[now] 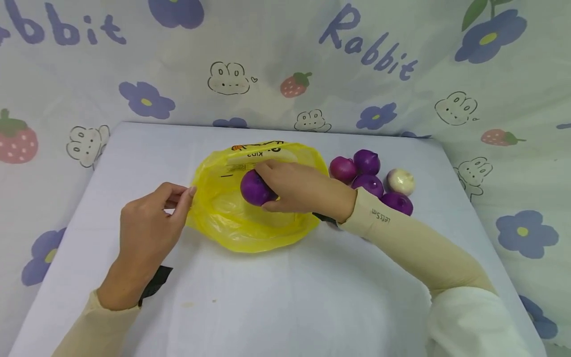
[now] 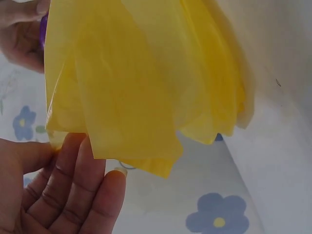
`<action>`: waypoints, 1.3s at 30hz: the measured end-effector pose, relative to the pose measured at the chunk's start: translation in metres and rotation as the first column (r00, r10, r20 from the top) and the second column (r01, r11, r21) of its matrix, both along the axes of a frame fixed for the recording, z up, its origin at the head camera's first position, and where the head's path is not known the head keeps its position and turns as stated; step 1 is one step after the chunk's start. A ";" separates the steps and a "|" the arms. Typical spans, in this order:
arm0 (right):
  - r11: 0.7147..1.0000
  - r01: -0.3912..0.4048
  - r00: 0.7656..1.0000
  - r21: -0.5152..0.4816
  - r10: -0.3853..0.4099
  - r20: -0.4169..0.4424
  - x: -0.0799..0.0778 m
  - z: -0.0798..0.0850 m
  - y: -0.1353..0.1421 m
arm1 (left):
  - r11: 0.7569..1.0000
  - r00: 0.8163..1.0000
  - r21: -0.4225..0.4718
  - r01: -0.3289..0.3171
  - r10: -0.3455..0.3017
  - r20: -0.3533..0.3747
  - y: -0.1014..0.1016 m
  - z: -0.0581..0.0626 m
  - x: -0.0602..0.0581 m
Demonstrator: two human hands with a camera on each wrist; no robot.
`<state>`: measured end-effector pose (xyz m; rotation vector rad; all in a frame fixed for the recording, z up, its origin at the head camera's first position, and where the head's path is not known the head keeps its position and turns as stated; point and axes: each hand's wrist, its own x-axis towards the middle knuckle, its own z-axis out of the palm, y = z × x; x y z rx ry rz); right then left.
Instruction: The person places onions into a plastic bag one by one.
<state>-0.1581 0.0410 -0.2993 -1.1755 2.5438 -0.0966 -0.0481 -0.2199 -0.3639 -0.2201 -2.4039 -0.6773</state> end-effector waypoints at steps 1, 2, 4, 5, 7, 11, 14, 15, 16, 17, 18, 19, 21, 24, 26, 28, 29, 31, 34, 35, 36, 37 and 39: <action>1.000 -0.003 1.000 0.010 0.003 0.003 0.000 -0.001 -0.003 | 1.000 1.000 0.001 0.002 -0.002 -0.003 -0.001 0.000 0.000; 1.000 -0.010 1.000 0.016 0.010 0.004 -0.001 -0.002 -0.006 | 1.000 1.000 0.002 0.003 -0.003 -0.007 -0.001 -0.001 0.000; 1.000 -0.020 1.000 0.020 0.020 0.004 -0.002 -0.004 -0.012 | 1.000 1.000 0.003 0.005 -0.005 -0.016 -0.002 -0.001 0.000; 0.999 -0.025 1.000 0.020 0.025 0.003 -0.003 -0.005 -0.015 | 1.000 1.000 0.001 0.004 -0.004 -0.018 -0.002 -0.002 -0.001; 0.999 -0.030 1.000 0.017 0.030 0.001 -0.005 -0.007 -0.019 | 1.000 1.000 -0.002 0.005 -0.005 -0.018 -0.003 -0.002 -0.001; 0.999 -0.034 0.999 0.010 0.034 0.000 -0.010 -0.013 -0.028 | 1.000 1.000 -0.006 0.009 -0.009 -0.011 -0.003 -0.003 -0.002; 1.000 -0.025 1.000 0.003 0.025 0.013 -0.015 -0.018 -0.034 | 1.000 1.000 -0.001 0.015 -0.015 -0.011 -0.003 -0.004 -0.002; 1.000 -0.022 1.000 0.004 0.022 0.015 -0.016 -0.020 -0.037 | 1.000 1.000 0.001 0.017 -0.017 -0.011 -0.003 -0.004 -0.003; 1.000 -0.018 1.000 0.008 0.018 0.015 -0.018 -0.022 -0.039 | 1.000 1.000 0.004 0.018 -0.018 -0.011 -0.004 -0.005 -0.003; 1.000 -0.017 1.000 0.011 0.017 0.015 -0.019 -0.024 -0.041 | 1.000 1.000 0.006 0.019 -0.019 -0.011 -0.004 -0.005 -0.003; 1.000 -0.015 1.000 0.016 0.015 0.013 -0.020 -0.027 -0.044 | 1.000 1.000 0.008 0.020 -0.020 -0.012 -0.004 -0.005 -0.003; 1.000 -0.013 1.000 0.021 0.013 0.007 -0.022 -0.029 -0.046 | 1.000 1.000 0.009 0.020 -0.020 -0.011 -0.004 -0.005 -0.003; 1.000 -0.008 1.000 0.023 0.008 -0.002 -0.024 -0.035 -0.051 | 1.000 1.000 0.011 0.018 -0.018 -0.009 -0.003 -0.005 -0.003; 1.000 0.003 1.000 0.010 -0.003 -0.009 -0.026 -0.044 -0.058 | 1.000 1.000 0.015 0.016 -0.016 -0.001 -0.002 -0.005 -0.003; 1.000 0.011 1.000 -0.005 -0.012 -0.011 -0.027 -0.051 -0.063 | 1.000 1.000 0.011 0.012 -0.012 0.002 -0.002 -0.004 -0.003; 1.000 0.017 1.000 -0.023 -0.017 -0.020 -0.028 -0.056 -0.067 | 1.000 1.000 0.013 0.013 -0.013 0.001 -0.002 -0.003 -0.003; 0.999 0.018 0.999 -0.030 -0.019 -0.027 -0.029 -0.059 -0.069 | 1.000 1.000 0.013 0.013 -0.013 0.001 -0.002 -0.003 -0.003; 0.999 0.022 0.999 -0.039 -0.024 -0.046 -0.029 -0.064 -0.072 | 1.000 1.000 0.012 0.014 -0.014 0.002 -0.002 -0.004 -0.004; 0.999 0.013 0.997 -0.039 -0.016 -0.080 -0.031 -0.070 -0.076 | 1.000 1.000 0.009 0.017 -0.018 0.009 -0.002 -0.004 -0.004; 0.999 0.011 0.996 -0.040 -0.014 -0.087 -0.031 -0.072 -0.078 | 1.000 1.000 0.004 0.016 -0.016 0.010 -0.002 -0.004 -0.003; 0.999 0.014 0.996 -0.043 -0.017 -0.086 -0.031 -0.073 -0.079 | 1.000 1.000 -0.002 0.015 -0.015 0.011 -0.002 -0.004 -0.003; 0.999 0.018 0.996 -0.051 -0.022 -0.082 -0.032 -0.075 -0.080 | 1.000 1.000 -0.006 0.014 -0.014 0.010 -0.002 -0.003 -0.003; 0.997 0.039 0.998 -0.073 -0.043 -0.056 -0.033 -0.078 -0.082 | 1.000 1.000 -0.012 0.011 -0.011 0.009 -0.003 -0.002 -0.003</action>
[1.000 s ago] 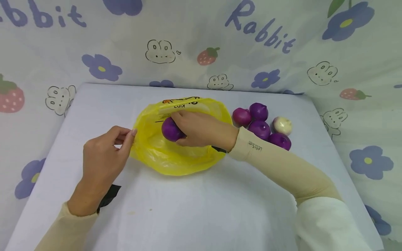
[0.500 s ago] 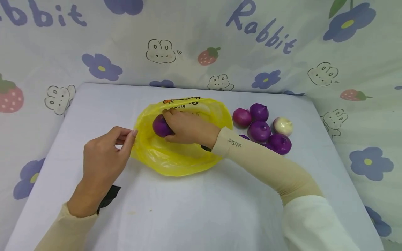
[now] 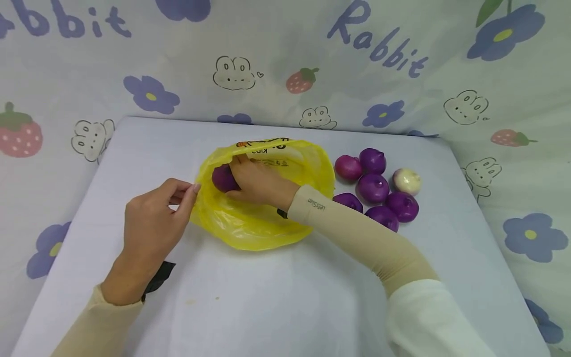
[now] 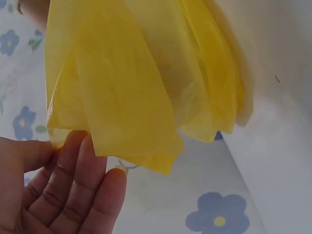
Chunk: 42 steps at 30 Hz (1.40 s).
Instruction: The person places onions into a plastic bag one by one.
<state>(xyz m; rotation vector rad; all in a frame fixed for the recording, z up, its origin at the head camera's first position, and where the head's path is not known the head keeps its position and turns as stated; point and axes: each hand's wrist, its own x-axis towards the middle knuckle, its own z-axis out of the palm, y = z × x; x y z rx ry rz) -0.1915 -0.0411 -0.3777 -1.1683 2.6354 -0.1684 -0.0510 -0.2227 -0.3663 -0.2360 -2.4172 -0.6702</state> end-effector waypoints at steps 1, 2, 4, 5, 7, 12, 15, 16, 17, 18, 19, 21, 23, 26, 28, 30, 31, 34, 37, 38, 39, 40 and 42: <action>1.000 0.018 1.000 -0.009 -0.017 0.015 -0.001 -0.001 -0.001 | 1.000 1.000 -0.002 -0.001 0.001 0.001 0.000 0.000 0.000; 0.999 0.036 0.999 -0.016 -0.035 0.033 -0.002 -0.003 -0.001 | 1.000 1.000 -0.003 -0.002 0.002 0.002 0.000 0.001 0.000; 0.998 0.064 0.996 -0.025 -0.063 0.056 -0.005 -0.006 -0.002 | 1.000 1.000 0.000 -0.001 0.001 0.006 -0.001 0.002 0.000; 0.997 0.073 0.996 -0.029 -0.071 0.060 -0.006 -0.007 -0.002 | 1.000 1.000 0.001 0.000 0.000 0.008 -0.001 0.002 0.000; 0.996 0.079 0.996 -0.029 -0.077 0.054 -0.008 -0.009 -0.002 | 1.000 1.000 0.004 0.002 -0.002 0.012 -0.001 0.002 -0.001; 0.998 0.057 0.998 -0.028 -0.057 0.017 -0.012 -0.012 -0.002 | 1.000 1.000 0.011 0.004 -0.005 0.017 -0.001 0.001 -0.001; 0.998 0.065 0.998 -0.014 -0.066 -0.007 -0.012 -0.013 -0.005 | 1.000 1.000 0.020 0.002 -0.003 0.016 -0.001 0.001 -0.001; 0.997 0.072 0.997 -0.016 -0.072 -0.010 -0.013 -0.014 -0.006 | 1.000 1.000 0.023 0.001 -0.002 0.016 -0.001 0.001 -0.001; 0.996 0.082 0.997 -0.024 -0.082 -0.008 -0.013 -0.014 -0.007 | 1.000 1.000 0.025 0.000 -0.001 0.015 -0.001 0.002 -0.001; 0.995 0.090 0.996 -0.032 -0.091 -0.006 -0.013 -0.015 -0.008 | 1.000 1.000 0.027 -0.001 0.000 0.015 -0.002 0.002 -0.001; 0.994 0.098 0.995 -0.043 -0.098 -0.005 -0.013 -0.016 -0.008 | 1.000 1.000 0.029 -0.003 0.002 0.014 -0.002 0.002 0.000; 0.991 0.112 0.994 -0.067 -0.113 -0.003 -0.014 -0.018 -0.009 | 1.000 1.000 0.031 -0.004 0.003 0.012 -0.002 0.002 0.001; 0.988 0.128 0.992 -0.081 -0.129 -0.010 -0.015 -0.020 -0.010 | 0.999 1.000 0.034 0.000 -0.001 0.010 -0.002 0.002 0.001; 0.985 0.143 0.989 -0.095 -0.147 -0.030 -0.015 -0.022 -0.009 | 0.999 1.000 0.038 0.005 -0.006 0.012 -0.002 0.003 0.000; 0.983 0.151 0.987 -0.101 -0.156 -0.038 -0.016 -0.023 -0.010 | 0.999 1.000 0.043 0.007 -0.008 0.017 -0.002 0.003 0.000; 0.984 0.150 0.987 -0.097 -0.155 -0.045 -0.017 -0.024 -0.010 | 0.999 1.000 0.044 0.006 -0.007 0.021 -0.002 0.002 0.000; 0.984 0.151 0.987 -0.093 -0.156 -0.048 -0.018 -0.025 -0.011 | 0.999 1.000 0.043 0.006 -0.007 0.022 -0.002 0.002 0.000; 0.984 0.156 0.985 -0.083 -0.161 -0.061 -0.019 -0.027 -0.013 | 0.999 1.000 0.042 0.004 -0.005 0.022 -0.003 0.003 0.000; 0.979 0.176 0.982 -0.099 -0.181 -0.049 -0.020 -0.028 -0.014 | 0.999 1.000 0.041 0.003 -0.004 0.020 -0.004 0.003 0.000; 0.977 0.184 0.981 -0.108 -0.189 -0.042 -0.020 -0.028 -0.014 | 0.999 1.000 0.043 0.002 -0.003 0.020 -0.004 0.003 0.000; 0.974 0.194 0.980 -0.115 -0.199 -0.030 -0.020 -0.029 -0.015 | 0.999 1.000 0.044 0.001 -0.002 0.020 -0.004 0.003 -0.001; 0.971 0.200 0.979 -0.127 -0.205 -0.021 -0.020 -0.029 -0.015 | 0.999 1.000 0.044 -0.001 0.000 0.019 -0.005 0.002 -0.001; 0.968 0.207 0.978 -0.144 -0.210 -0.005 -0.020 -0.030 -0.015 | 0.999 1.000 0.041 -0.006 0.005 0.017 -0.006 0.003 -0.001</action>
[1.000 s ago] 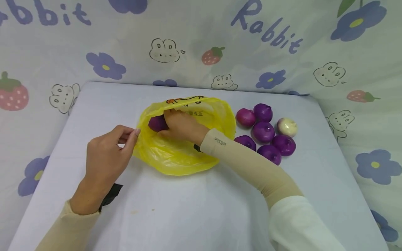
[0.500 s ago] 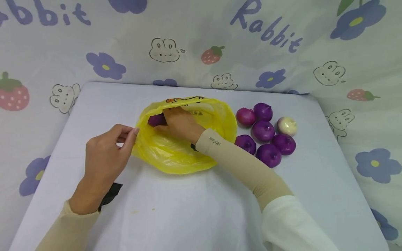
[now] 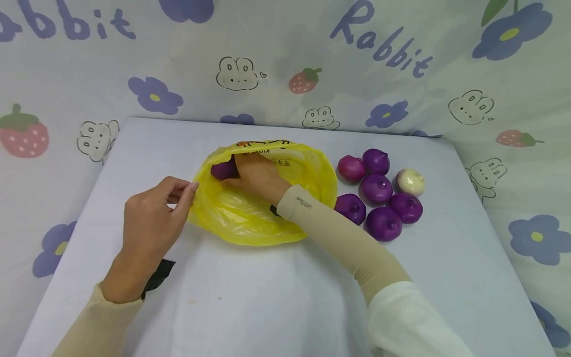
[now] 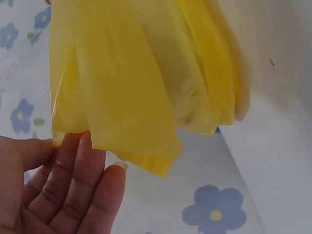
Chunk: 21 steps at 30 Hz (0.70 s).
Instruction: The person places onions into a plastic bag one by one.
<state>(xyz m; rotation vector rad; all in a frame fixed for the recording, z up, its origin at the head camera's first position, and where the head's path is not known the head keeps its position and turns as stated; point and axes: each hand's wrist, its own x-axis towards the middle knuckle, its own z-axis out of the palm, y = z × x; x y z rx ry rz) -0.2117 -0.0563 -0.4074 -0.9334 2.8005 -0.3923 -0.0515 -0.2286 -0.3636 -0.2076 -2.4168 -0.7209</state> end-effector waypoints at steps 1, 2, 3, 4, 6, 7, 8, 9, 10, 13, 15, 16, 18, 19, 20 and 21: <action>1.000 -0.001 1.000 -0.004 0.001 0.000 0.000 -0.001 0.000 | 1.000 1.000 -0.001 -0.001 0.001 -0.001 0.000 0.000 0.000; 1.000 -0.002 1.000 -0.011 0.002 0.004 -0.001 -0.001 0.000 | 1.000 1.000 -0.002 -0.002 0.002 -0.002 0.000 0.000 0.000; 1.000 -0.004 1.000 -0.020 0.004 0.016 -0.001 0.000 0.000 | 1.000 1.000 -0.004 -0.003 0.003 -0.004 -0.001 0.000 0.000; 1.000 -0.006 1.000 -0.025 0.006 0.027 -0.001 0.000 0.000 | 1.000 1.000 -0.007 -0.004 0.004 -0.004 -0.001 0.000 0.000; 0.999 -0.010 0.999 -0.040 0.012 0.053 -0.001 0.001 0.001 | 1.000 1.000 -0.008 -0.007 0.007 -0.001 -0.001 -0.001 0.000; 0.999 -0.010 0.997 -0.053 0.014 0.072 -0.001 0.002 0.002 | 1.000 1.000 -0.008 -0.008 0.008 0.001 -0.001 -0.001 0.000; 0.998 -0.009 0.996 -0.063 0.015 0.092 -0.002 0.003 0.002 | 1.000 1.000 -0.007 -0.010 0.010 0.003 -0.001 -0.001 0.001; 0.998 -0.013 0.994 -0.068 0.020 0.103 -0.002 0.004 0.003 | 1.000 1.000 -0.005 -0.012 0.012 0.004 -0.001 -0.001 0.001; 0.997 -0.024 0.994 -0.072 0.032 0.105 -0.002 0.006 0.005 | 1.000 1.000 -0.003 -0.013 0.013 0.005 -0.001 -0.001 0.001; 0.996 -0.044 0.994 -0.072 0.051 0.100 -0.001 0.009 0.009 | 1.000 1.000 0.004 -0.012 0.012 0.004 0.000 -0.001 0.000; 0.997 -0.058 0.995 -0.054 0.062 0.076 -0.001 0.012 0.011 | 1.000 1.000 0.005 -0.009 0.009 0.001 0.000 -0.001 0.000; 0.997 -0.056 0.996 -0.042 0.059 0.070 -0.001 0.013 0.013 | 1.000 1.000 0.005 -0.007 0.007 0.000 0.000 -0.001 0.000; 0.998 -0.052 0.996 -0.025 0.053 0.066 0.000 0.014 0.015 | 1.000 1.000 0.004 -0.007 0.007 -0.001 0.000 -0.001 0.000; 0.998 -0.055 0.996 -0.019 0.057 0.071 0.001 0.015 0.016 | 1.000 1.000 0.003 -0.007 0.007 -0.002 0.000 -0.001 0.000; 0.998 -0.059 0.995 -0.020 0.061 0.081 0.001 0.015 0.016 | 1.000 1.000 0.002 -0.007 0.007 -0.003 -0.001 -0.002 0.000; 0.998 -0.063 0.994 -0.020 0.065 0.087 0.002 0.015 0.017 | 1.000 1.000 0.001 -0.009 0.009 -0.004 -0.001 -0.002 0.001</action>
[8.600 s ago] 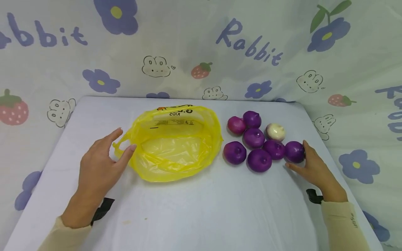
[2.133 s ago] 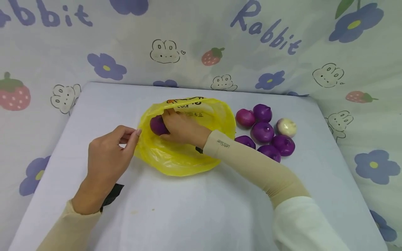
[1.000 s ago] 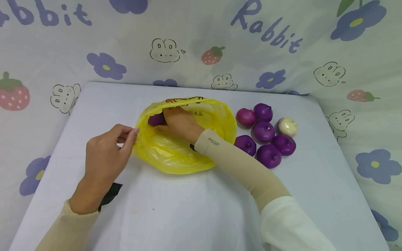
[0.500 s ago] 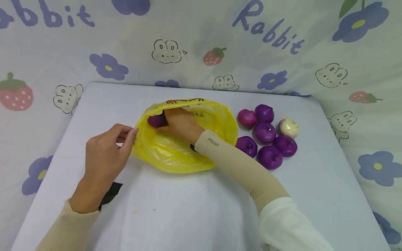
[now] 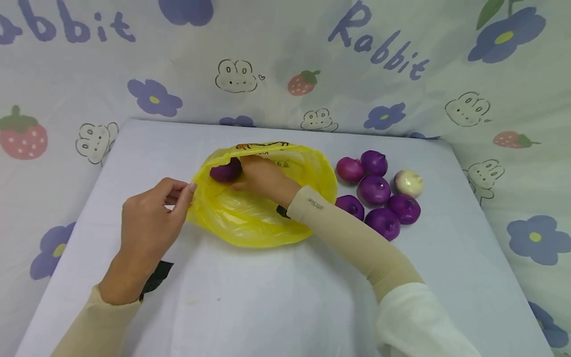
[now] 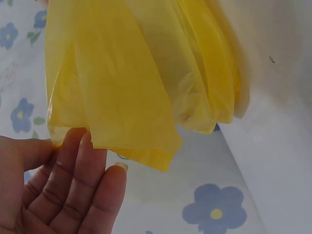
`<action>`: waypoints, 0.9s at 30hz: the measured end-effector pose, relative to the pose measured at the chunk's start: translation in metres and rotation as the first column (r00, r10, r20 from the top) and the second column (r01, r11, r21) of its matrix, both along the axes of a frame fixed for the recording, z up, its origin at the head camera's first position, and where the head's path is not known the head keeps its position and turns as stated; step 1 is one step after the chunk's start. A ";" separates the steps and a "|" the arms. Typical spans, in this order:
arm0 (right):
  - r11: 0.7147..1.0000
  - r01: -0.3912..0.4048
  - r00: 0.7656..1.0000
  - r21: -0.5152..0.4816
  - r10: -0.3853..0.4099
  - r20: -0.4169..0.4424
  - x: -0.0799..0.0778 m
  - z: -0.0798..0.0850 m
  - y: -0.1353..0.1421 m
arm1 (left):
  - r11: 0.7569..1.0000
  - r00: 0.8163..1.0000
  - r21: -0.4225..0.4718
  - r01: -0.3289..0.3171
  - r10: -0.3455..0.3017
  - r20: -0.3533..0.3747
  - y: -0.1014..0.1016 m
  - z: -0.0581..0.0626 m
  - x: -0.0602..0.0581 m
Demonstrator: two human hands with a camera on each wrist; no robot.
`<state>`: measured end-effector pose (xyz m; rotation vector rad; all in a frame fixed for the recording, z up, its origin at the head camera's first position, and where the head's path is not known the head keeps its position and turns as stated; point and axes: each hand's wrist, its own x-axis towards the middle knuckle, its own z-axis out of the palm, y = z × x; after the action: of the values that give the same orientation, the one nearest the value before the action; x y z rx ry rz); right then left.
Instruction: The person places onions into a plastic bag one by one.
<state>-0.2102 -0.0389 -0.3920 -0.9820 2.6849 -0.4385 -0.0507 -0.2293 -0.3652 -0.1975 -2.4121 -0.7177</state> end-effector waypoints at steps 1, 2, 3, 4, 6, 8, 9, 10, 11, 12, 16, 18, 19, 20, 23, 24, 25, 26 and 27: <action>1.000 -0.005 1.000 0.003 0.005 0.007 0.000 0.000 0.001 | 1.000 1.000 -0.003 -0.002 0.002 0.001 0.000 0.000 0.000; 1.000 -0.011 1.000 -0.002 0.011 0.013 0.001 -0.001 0.001 | 1.000 1.000 -0.006 -0.003 0.003 0.000 -0.001 0.000 0.001; 1.000 -0.016 1.000 0.000 0.016 0.017 0.001 -0.001 0.002 | 1.000 1.000 -0.005 -0.004 0.004 0.000 -0.001 0.000 0.001; 1.000 -0.016 1.000 0.004 0.016 0.018 0.001 -0.001 0.003 | 1.000 1.000 -0.003 -0.004 0.004 0.002 -0.001 0.001 0.000; 1.000 -0.012 1.000 0.013 0.012 0.017 0.001 0.000 0.005 | 1.000 1.000 0.001 -0.005 0.005 0.007 -0.001 0.002 -0.001; 1.000 -0.015 1.000 0.008 0.015 0.025 0.001 0.002 0.007 | 1.000 1.000 0.009 -0.005 0.004 0.012 0.000 0.002 -0.002; 1.000 -0.019 0.999 0.005 0.019 0.032 0.002 0.003 0.008 | 1.000 1.000 0.014 -0.005 0.005 0.015 0.000 0.003 -0.002; 1.000 -0.026 0.999 -0.002 0.026 0.041 0.002 0.005 0.009 | 1.000 1.000 0.014 -0.005 0.005 0.018 0.000 0.003 -0.002; 0.999 -0.032 0.998 -0.009 0.032 0.051 0.003 0.006 0.010 | 1.000 1.000 0.015 -0.006 0.006 0.020 0.000 0.002 -0.002; 0.999 -0.037 0.997 -0.020 0.039 0.061 0.004 0.007 0.011 | 1.000 1.000 0.014 -0.007 0.006 0.022 0.000 0.002 -0.002; 0.998 -0.059 0.994 -0.029 0.061 0.092 0.008 0.013 0.016 | 1.000 1.000 0.006 -0.008 0.008 0.024 -0.001 0.002 -0.001; 0.998 -0.065 0.993 -0.023 0.067 0.101 0.009 0.017 0.020 | 1.000 1.000 0.009 -0.008 0.008 0.027 -0.001 0.002 -0.001; 0.998 -0.067 0.992 -0.016 0.068 0.104 0.010 0.020 0.021 | 1.000 1.000 0.011 -0.008 0.007 0.027 -0.001 0.002 -0.002; 0.998 -0.068 0.992 -0.013 0.069 0.104 0.012 0.023 0.023 | 1.000 1.000 0.013 -0.007 0.007 0.028 -0.001 0.002 -0.002; 0.997 -0.078 0.992 -0.007 0.078 0.100 0.016 0.031 0.028 | 1.000 1.000 0.018 -0.009 0.009 0.027 -0.001 0.003 -0.003; 0.996 -0.084 0.992 -0.005 0.084 0.095 0.018 0.033 0.030 | 1.000 1.000 0.018 -0.010 0.010 0.026 -0.001 0.003 -0.003; 0.996 -0.091 0.992 -0.006 0.091 0.085 0.021 0.035 0.032 | 1.000 1.000 0.016 -0.011 0.010 0.024 -0.001 0.003 -0.002; 0.995 -0.101 0.992 -0.008 0.101 0.076 0.024 0.037 0.034 | 1.000 1.000 0.014 -0.010 0.010 0.024 -0.001 0.003 -0.002; 0.993 -0.114 0.991 -0.009 0.114 0.065 0.027 0.038 0.036 | 1.000 1.000 0.011 -0.009 0.009 0.025 -0.001 0.003 -0.001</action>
<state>-0.1834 -0.0032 -0.3542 -1.0967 2.5556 -0.4466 -0.0519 -0.2308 -0.3620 -0.1736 -2.4304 -0.7335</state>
